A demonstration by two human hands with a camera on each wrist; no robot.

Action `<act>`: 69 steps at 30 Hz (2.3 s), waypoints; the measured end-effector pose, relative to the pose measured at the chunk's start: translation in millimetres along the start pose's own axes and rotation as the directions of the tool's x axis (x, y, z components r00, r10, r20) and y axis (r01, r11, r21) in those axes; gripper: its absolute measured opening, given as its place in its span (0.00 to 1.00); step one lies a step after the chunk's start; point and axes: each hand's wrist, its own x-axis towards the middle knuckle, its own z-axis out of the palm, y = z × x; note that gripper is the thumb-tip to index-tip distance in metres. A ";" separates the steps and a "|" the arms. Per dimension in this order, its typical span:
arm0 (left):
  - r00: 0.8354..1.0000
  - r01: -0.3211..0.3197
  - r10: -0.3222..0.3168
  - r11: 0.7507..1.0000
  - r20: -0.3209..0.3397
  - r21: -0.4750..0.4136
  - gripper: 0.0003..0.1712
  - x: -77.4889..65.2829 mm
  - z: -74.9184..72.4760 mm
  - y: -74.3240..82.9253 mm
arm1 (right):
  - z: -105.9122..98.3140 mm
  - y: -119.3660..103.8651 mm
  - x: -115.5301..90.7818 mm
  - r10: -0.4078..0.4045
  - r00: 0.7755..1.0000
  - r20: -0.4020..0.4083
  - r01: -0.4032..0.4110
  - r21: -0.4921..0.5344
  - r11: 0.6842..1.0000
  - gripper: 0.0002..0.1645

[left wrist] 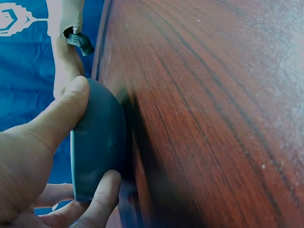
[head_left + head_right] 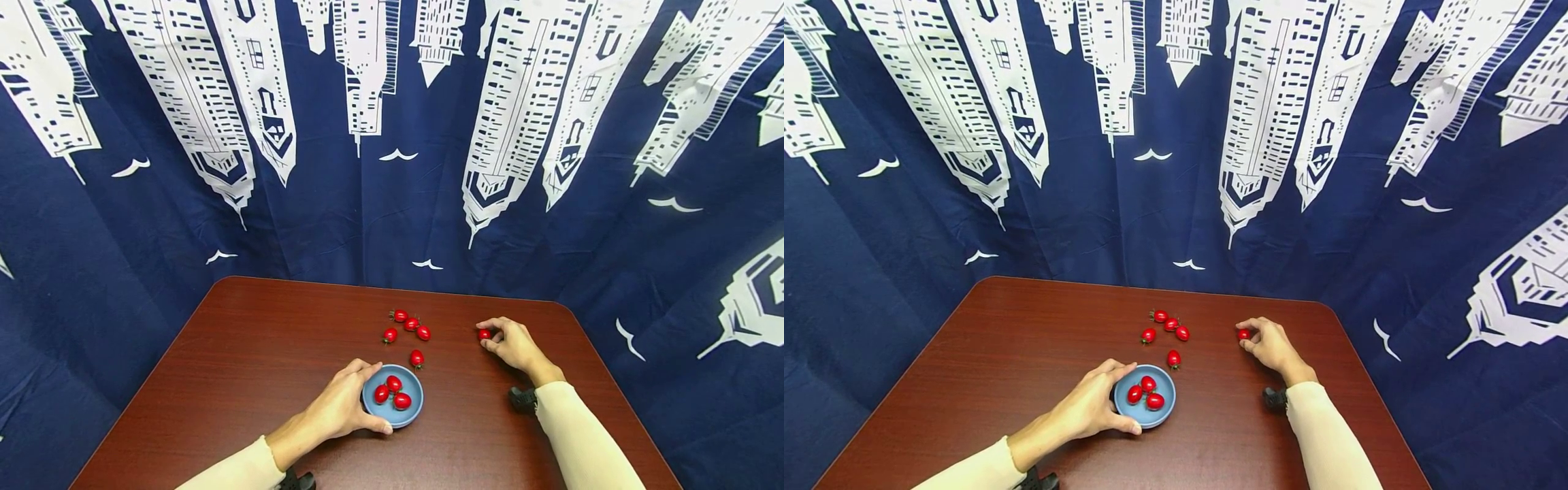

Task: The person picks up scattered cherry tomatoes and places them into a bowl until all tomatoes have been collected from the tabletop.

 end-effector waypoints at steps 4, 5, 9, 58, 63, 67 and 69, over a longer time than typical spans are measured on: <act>1.000 -0.007 0.007 1.000 -0.005 -0.005 0.66 -0.1 -0.5 0.0 | -1.0 -0.8 -1.1 -0.005 1.000 -0.007 0.005 0.010 1.000 0.22; 1.000 -0.007 0.007 1.000 -0.004 -0.008 0.66 -0.2 -0.4 -0.1 | -1.0 -0.8 -1.3 -0.005 1.000 -0.006 0.005 0.013 1.000 0.22; 1.000 -0.008 0.008 1.000 0.000 -0.012 0.67 -0.8 -0.2 -1.0 | -0.9 -0.8 -2.1 0.003 1.000 -0.003 -0.003 0.027 1.000 0.22; 0.999 0.031 -0.027 0.997 0.042 -0.076 0.61 -0.8 -7.4 -1.4 | -0.9 -99.5 -26.5 -0.361 0.932 -0.034 0.362 0.031 0.932 0.24; 0.998 0.042 -0.039 0.997 0.047 -0.067 0.62 -1.0 -6.4 -1.3 | 2.8 -114.8 -29.7 -0.405 0.914 -0.022 0.406 0.041 0.913 0.24; 0.998 0.046 -0.042 0.997 0.049 -0.068 0.62 -0.9 -6.5 -0.8 | 5.6 -127.3 -31.5 -0.436 0.900 0.000 0.435 0.057 0.899 0.24; 0.998 0.048 -0.045 0.996 0.051 -0.072 0.62 -0.8 -6.8 -0.5 | 6.9 -133.7 -32.5 -0.449 0.893 0.016 0.447 0.067 0.892 0.24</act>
